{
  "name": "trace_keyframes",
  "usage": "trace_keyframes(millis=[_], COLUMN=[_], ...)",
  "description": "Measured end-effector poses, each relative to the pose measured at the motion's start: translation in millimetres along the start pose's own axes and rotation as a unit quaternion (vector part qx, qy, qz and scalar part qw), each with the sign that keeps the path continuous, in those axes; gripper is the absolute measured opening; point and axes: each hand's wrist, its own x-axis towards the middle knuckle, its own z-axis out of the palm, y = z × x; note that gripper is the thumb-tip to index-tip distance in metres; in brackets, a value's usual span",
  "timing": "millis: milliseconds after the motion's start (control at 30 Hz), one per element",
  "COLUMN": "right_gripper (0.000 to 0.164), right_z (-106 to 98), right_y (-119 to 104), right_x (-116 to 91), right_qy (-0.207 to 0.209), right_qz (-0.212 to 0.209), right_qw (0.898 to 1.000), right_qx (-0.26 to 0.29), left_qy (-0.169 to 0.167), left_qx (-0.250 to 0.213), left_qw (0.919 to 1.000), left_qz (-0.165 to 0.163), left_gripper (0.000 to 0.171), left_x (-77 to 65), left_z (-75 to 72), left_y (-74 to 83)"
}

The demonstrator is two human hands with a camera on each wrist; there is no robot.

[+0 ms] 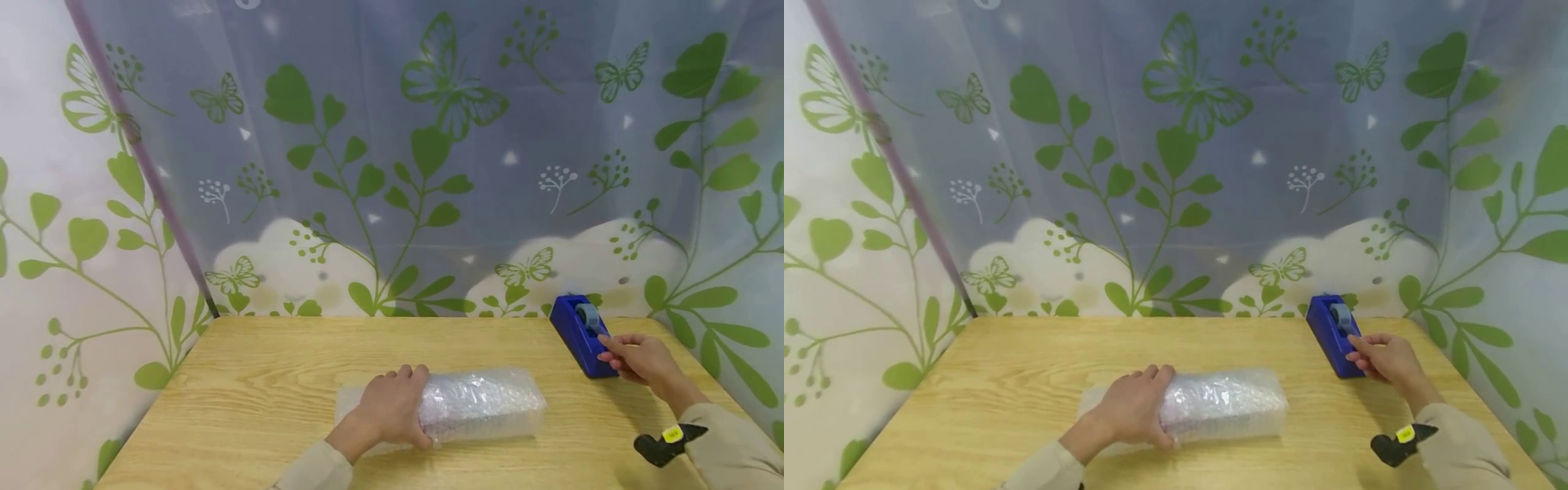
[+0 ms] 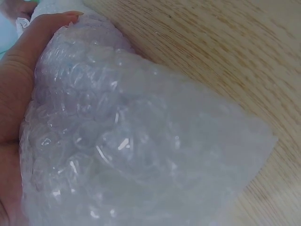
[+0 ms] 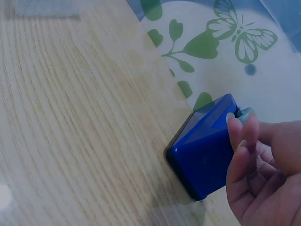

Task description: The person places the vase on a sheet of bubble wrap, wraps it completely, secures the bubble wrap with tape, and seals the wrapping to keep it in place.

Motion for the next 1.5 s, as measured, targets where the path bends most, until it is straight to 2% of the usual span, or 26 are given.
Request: trace_keyframes(millis=[133,333,533,700,867,1000,1233,1500], right_gripper=[0.048,0.045,0.047,0.050,0.045,0.033,0.031,0.026], right_z=[3,6,6,0,-5,-3,-1,-3], right_y=[-2,-1,1,0,-1,1,5,12], right_x=[1,1,0,1,2,2,-3,-9], right_qy=[0.003,0.010,-0.006,-0.049,-0.067,-0.070,-0.059,-0.084], right_qz=[-0.008,-0.014,-0.014,0.024,0.044,0.027,-0.002,-0.042], right_qw=[1.000,0.999,1.000,0.996,0.992,0.991,0.991,0.984], right_qx=[-0.022,-0.031,0.019,0.069,0.096,0.111,0.119,0.149], left_qy=[0.003,0.002,0.002,-0.001,0.001,0.000,0.001,-0.002], left_qx=[0.002,0.000,0.005,-0.004,-0.011,-0.013,-0.024,-0.033], left_qw=[1.0000,1.0000,1.0000,1.0000,0.9999,0.9999,0.9997,0.9994], left_qz=[-0.001,0.000,-0.002,-0.004,-0.004,-0.007,-0.006,-0.002], left_gripper=[0.094,0.093,0.092,0.092,0.092,0.092,0.095,0.092], left_x=[-0.6,-1.2,-1.8,-1.9,-1.1,-1.2,-0.4,0.5], left_z=[0.4,1.4,1.2,1.5,1.5,1.6,3.1,2.5], left_y=[-1.1,-1.0,0.1,0.6,0.5,-0.6,-2.7,-3.2])
